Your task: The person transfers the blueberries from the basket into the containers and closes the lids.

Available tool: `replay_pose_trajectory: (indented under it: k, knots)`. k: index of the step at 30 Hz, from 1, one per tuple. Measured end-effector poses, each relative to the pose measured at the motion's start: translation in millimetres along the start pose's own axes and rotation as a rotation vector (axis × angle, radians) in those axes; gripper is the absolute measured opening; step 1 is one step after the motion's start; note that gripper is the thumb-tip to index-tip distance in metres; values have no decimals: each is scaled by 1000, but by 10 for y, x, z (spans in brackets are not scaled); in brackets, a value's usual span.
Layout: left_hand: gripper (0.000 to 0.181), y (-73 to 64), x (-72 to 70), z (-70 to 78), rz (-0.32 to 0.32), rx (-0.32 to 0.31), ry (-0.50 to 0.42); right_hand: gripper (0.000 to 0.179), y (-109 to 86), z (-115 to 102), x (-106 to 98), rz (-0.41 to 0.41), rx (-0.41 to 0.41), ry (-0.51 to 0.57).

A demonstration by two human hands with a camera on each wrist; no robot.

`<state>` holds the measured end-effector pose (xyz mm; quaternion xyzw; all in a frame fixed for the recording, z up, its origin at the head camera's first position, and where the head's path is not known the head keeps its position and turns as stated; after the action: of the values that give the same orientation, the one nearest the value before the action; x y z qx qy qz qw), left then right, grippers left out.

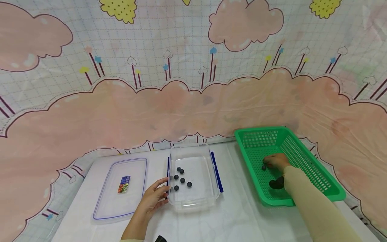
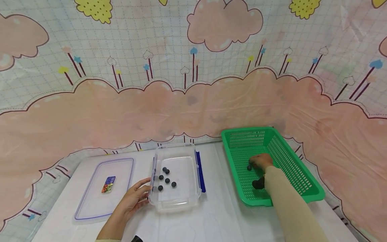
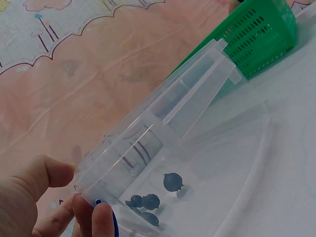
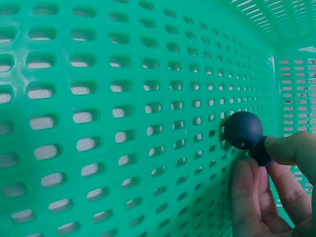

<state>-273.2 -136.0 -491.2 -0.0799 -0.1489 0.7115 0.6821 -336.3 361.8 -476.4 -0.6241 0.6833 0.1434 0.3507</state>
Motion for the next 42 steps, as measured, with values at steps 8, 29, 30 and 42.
replay_pose_trajectory:
  k: [8, 29, 30, 42]
  knots:
    - [48, 4, -1, -6, -1, 2, 0, 37, 11, 14, -14, 41, 33, -5]
    - [47, 29, 6, -7, -8, 3, -6, 46, -88, -240, 12, 4, -50, 29]
    - [47, 27, 6, -4, -9, 4, -8, 46, -90, -258, 13, -1, -53, 43]
    - [47, 10, 5, 3, -21, 10, -8, 48, -169, -473, 58, -64, -117, 183]
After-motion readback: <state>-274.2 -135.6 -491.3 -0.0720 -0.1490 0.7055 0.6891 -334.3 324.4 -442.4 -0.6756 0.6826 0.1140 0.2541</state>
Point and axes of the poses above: each hand's wrist, its own y-axis towards the middle knuckle, its own x-axis out of the palm, z = x × y, the point moved 3 cm from there along y, towards the middle knuckle, and after that the axes turned 5 degrees about -y, right-handed, at the moved point
